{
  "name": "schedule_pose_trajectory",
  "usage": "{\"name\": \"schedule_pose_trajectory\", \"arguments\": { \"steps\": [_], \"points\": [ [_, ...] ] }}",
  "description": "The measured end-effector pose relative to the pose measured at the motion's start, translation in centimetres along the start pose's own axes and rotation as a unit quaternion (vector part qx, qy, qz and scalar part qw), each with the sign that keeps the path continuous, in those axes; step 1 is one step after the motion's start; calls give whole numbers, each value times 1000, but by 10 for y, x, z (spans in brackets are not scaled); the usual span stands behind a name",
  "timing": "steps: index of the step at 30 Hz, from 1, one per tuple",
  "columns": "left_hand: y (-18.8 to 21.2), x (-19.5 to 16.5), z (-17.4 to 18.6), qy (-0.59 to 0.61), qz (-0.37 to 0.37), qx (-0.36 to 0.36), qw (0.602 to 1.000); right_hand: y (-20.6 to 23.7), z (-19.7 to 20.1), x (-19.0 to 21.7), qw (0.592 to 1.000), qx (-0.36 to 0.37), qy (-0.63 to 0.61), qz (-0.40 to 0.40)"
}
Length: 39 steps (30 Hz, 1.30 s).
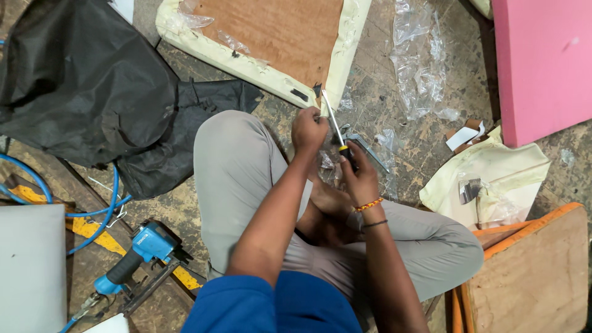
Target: The person sits on the floor and uses a screwdriver to pry and remove staples from the edge of a rectangular foam cushion. They repeatedly work along the perimeter to detach the foam from the wooden frame.
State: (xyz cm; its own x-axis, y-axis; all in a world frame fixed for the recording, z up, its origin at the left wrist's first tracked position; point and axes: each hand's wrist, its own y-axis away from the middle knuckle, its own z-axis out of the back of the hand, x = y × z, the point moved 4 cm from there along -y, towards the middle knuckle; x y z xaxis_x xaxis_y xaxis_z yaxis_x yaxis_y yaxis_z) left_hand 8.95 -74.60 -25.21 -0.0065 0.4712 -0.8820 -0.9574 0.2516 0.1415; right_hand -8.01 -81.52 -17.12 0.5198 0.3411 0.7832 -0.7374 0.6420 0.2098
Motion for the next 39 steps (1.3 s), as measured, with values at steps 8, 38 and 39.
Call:
{"name": "schedule_pose_trajectory", "arguments": {
  "steps": [8, 38, 39],
  "points": [
    [36, -36, 14, -98, -156, -4, 983, -5, 18, 25, 1000, 2, 13, 7],
    [-137, -48, 132, -334, -399, 303, 799, -6, -2, 67, 981, -39, 122, 148],
    [-136, -52, 131, -353, -430, 291, 778, -8, -7, 69, 982, -30, 119, 146]
  ]
}}
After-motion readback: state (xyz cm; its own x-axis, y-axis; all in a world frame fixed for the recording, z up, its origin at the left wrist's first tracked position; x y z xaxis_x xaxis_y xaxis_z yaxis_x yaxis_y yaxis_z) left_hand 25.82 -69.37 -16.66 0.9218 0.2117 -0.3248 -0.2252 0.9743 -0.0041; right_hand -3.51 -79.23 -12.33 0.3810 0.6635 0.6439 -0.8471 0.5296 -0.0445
